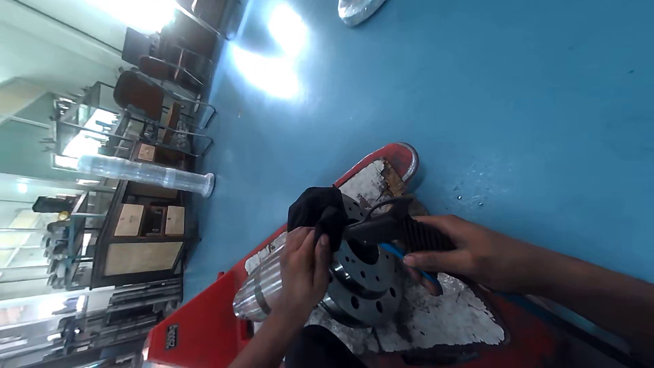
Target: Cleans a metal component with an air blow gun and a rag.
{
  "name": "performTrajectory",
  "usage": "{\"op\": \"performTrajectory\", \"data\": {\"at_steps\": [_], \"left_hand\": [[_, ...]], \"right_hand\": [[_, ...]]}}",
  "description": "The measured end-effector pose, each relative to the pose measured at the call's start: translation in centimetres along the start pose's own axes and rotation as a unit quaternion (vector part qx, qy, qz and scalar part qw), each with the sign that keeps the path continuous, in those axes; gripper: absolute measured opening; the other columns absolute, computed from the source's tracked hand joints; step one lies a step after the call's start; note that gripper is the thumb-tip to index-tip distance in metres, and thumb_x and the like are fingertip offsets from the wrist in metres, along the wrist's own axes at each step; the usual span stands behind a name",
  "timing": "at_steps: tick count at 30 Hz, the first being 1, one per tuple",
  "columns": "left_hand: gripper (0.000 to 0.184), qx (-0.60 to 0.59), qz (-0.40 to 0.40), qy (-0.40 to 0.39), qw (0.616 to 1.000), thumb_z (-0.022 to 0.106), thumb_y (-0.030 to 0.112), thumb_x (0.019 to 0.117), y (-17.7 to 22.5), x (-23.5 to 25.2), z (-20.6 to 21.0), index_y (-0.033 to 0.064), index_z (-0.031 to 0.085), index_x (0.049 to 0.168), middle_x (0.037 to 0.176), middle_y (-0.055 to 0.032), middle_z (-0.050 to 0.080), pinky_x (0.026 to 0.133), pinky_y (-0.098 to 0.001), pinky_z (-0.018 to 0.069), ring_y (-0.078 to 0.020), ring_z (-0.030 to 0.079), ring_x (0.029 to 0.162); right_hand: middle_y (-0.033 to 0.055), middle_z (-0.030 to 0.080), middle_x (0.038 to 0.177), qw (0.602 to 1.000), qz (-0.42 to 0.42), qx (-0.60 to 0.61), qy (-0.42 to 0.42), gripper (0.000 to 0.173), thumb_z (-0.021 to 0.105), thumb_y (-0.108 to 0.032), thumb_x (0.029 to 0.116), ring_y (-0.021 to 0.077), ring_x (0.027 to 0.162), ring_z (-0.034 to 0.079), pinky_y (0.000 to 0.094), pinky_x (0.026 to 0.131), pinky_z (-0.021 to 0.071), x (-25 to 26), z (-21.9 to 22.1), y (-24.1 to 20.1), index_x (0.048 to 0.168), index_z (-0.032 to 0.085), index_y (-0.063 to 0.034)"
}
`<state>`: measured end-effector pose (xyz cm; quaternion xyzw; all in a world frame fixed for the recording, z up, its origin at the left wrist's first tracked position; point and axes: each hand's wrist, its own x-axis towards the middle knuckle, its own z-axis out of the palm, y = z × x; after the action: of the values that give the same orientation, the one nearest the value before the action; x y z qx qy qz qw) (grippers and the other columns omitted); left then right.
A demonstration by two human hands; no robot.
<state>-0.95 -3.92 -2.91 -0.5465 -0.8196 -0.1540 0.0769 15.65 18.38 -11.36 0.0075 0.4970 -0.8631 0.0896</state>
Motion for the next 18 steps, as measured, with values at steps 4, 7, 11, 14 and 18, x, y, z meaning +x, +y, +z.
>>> {"op": "performTrajectory", "data": {"at_steps": [4, 7, 11, 14, 18], "left_hand": [[0.054, 0.017, 0.008, -0.009, 1.000, 0.033, 0.039, 0.1121, 0.1, 0.1, 0.1, 0.0062, 0.069, 0.090, 0.086, -0.0044, 0.067, 0.091, -0.0305, 0.0525, -0.0118, 0.065, 0.092], [0.053, 0.026, 0.020, -0.034, 0.999, 0.033, 0.038, 0.1116, -0.1, 0.7, -0.1, 0.0071, 0.067, 0.085, 0.079, -0.0035, 0.064, 0.085, -0.0307, 0.0528, -0.0126, 0.064, 0.084], [0.052, 0.021, 0.034, -0.059, 0.997, 0.035, 0.035, 0.1103, -0.6, 1.7, -0.3, 0.0074, 0.066, 0.080, 0.073, -0.0028, 0.060, 0.075, -0.0301, 0.0515, -0.0133, 0.061, 0.075], [0.052, 0.015, 0.038, -0.057, 0.998, 0.034, 0.035, 0.1104, -0.7, 1.8, -0.2, 0.0079, 0.064, 0.078, 0.071, -0.0022, 0.058, 0.075, -0.0298, 0.0505, -0.0126, 0.059, 0.073], [0.053, 0.014, 0.035, -0.054, 0.998, 0.033, 0.036, 0.1107, -0.6, 1.6, -0.1, 0.0085, 0.063, 0.076, 0.070, -0.0018, 0.057, 0.075, -0.0298, 0.0502, -0.0126, 0.059, 0.072]], "right_hand": [[0.0056, 0.071, 0.078, 0.998, 0.004, -0.055, 0.013, 0.018, 0.063, -0.023, 0.0951, 0.0157, 0.063, 0.069, 0.0261, 0.060, 0.0592, -0.2, 0.2, -0.3, 0.110, 0.064, -0.0127], [0.0031, 0.068, 0.074, 0.992, -0.004, -0.126, 0.031, 0.020, 0.067, -0.024, 0.0954, 0.0126, 0.060, 0.067, 0.0250, 0.058, 0.0581, -0.6, 0.4, -0.9, 0.112, 0.064, -0.0123], [-0.0108, 0.064, 0.077, 0.952, -0.049, -0.298, 0.058, 0.025, 0.066, -0.041, 0.0918, -0.0015, 0.068, 0.063, 0.0185, 0.060, 0.0533, -1.1, 0.5, -1.3, 0.108, 0.062, -0.0225], [-0.0131, 0.060, 0.075, 0.924, -0.106, -0.359, 0.074, 0.027, 0.065, -0.043, 0.0906, -0.0056, 0.067, 0.060, 0.0151, 0.057, 0.0494, -1.1, 0.6, -0.6, 0.108, 0.062, -0.0234], [-0.0140, 0.056, 0.069, 0.906, -0.144, -0.393, 0.068, 0.026, 0.065, -0.042, 0.0917, -0.0068, 0.062, 0.057, 0.0132, 0.052, 0.0461, -1.1, 0.4, -0.3, 0.108, 0.062, -0.0227]]}}
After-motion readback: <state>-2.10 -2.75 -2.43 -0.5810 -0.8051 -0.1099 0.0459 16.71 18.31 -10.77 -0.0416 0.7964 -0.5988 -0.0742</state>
